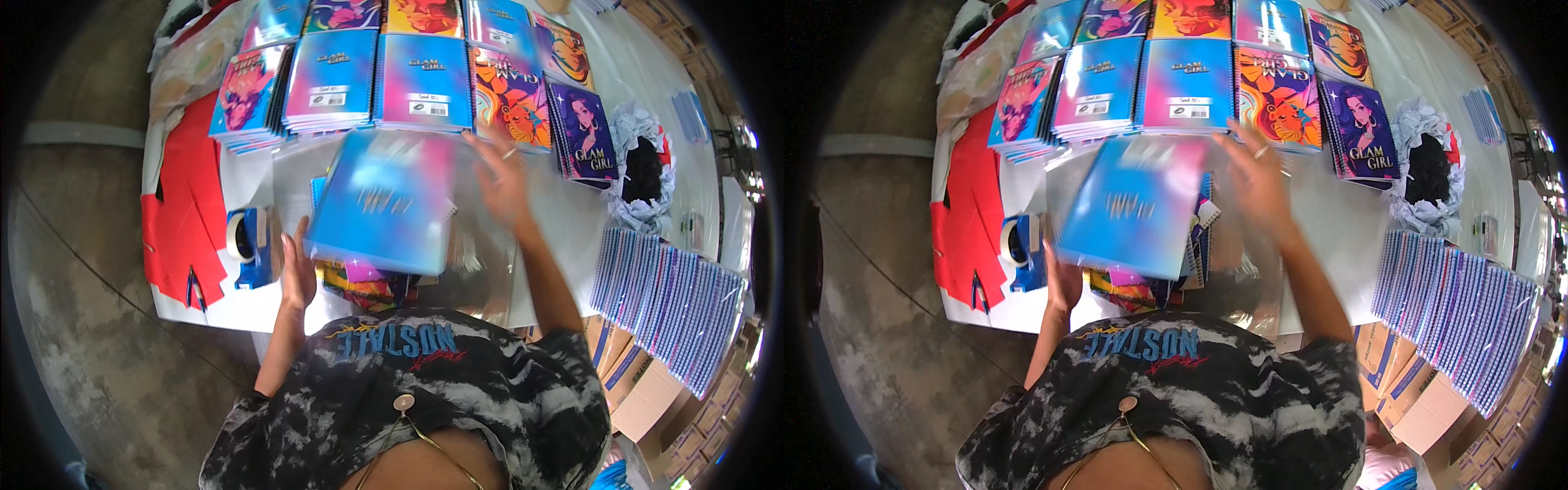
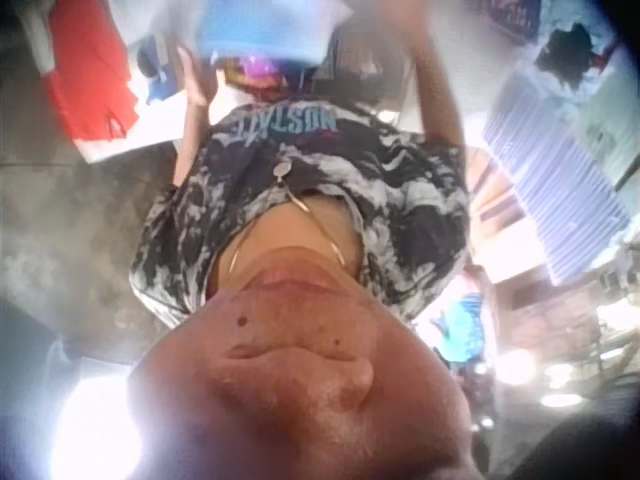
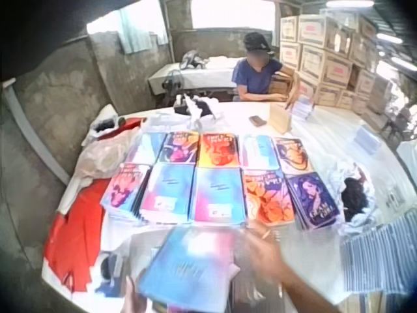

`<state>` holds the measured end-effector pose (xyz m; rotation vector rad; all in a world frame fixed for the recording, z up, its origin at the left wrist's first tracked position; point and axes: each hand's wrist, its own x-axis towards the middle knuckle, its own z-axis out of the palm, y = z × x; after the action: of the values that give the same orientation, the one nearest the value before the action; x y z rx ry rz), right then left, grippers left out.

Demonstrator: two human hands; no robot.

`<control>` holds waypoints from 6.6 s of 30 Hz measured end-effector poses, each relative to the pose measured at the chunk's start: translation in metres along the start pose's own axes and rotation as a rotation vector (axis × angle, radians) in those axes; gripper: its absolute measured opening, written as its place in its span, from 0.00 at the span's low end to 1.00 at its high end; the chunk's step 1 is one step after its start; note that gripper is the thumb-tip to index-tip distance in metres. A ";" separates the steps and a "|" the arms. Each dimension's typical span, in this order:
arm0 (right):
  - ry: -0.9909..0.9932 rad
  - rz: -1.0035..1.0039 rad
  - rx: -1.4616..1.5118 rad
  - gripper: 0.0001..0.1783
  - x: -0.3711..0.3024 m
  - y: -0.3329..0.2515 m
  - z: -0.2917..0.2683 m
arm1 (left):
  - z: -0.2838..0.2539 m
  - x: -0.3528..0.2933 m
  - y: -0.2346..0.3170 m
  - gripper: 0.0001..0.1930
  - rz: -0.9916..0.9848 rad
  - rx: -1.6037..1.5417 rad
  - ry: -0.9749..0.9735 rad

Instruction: The person repeatedly picks up stacks of spiral-bound notebooks, places them into clear plastic bags, and seals the bags. The person then stacks the packaged notebooks on the table.

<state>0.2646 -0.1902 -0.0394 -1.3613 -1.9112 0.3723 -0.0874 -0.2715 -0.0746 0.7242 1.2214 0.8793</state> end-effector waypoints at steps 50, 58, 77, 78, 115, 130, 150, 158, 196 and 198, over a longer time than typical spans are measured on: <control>0.238 0.288 1.098 0.63 -0.132 -0.115 0.047 | 0.048 -0.042 -0.019 0.73 0.805 0.122 -0.250; 0.460 0.176 0.510 0.53 -0.161 -0.121 0.055 | 0.056 -0.050 -0.020 0.56 0.683 0.128 -0.223; 0.372 0.262 0.699 0.54 -0.166 -0.115 0.038 | 0.044 -0.062 -0.020 0.57 0.634 0.166 -0.295; 0.398 0.237 0.904 0.55 -0.149 -0.115 0.029 | 0.044 -0.061 -0.022 0.55 0.667 0.169 -0.290; 0.185 -0.200 0.497 0.16 -0.149 -0.074 0.080 | 0.006 -0.017 -0.055 0.18 1.039 0.478 -0.307; -0.068 0.610 0.523 0.30 -0.130 -0.130 0.050 | 0.015 -0.041 -0.010 0.39 0.125 0.552 -0.278; -0.404 0.873 -0.176 0.28 -0.107 -0.075 0.050 | 0.034 -0.006 0.024 0.36 -0.148 1.224 -0.049; 0.291 0.624 -0.855 0.13 -0.190 -0.022 0.071 | -0.009 0.035 -0.062 0.21 0.410 1.356 0.933; 0.380 0.923 0.485 0.16 -0.174 0.003 0.025 | -0.075 0.038 0.005 0.11 0.159 0.484 0.332; 0.396 0.821 0.396 0.16 -0.167 0.005 0.027 | -0.067 0.043 -0.009 0.12 0.361 0.591 0.459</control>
<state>0.2753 -0.3342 -0.1284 -1.7251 -0.8367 0.7590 -0.1468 -0.2383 -0.1168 1.2929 1.8321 1.0215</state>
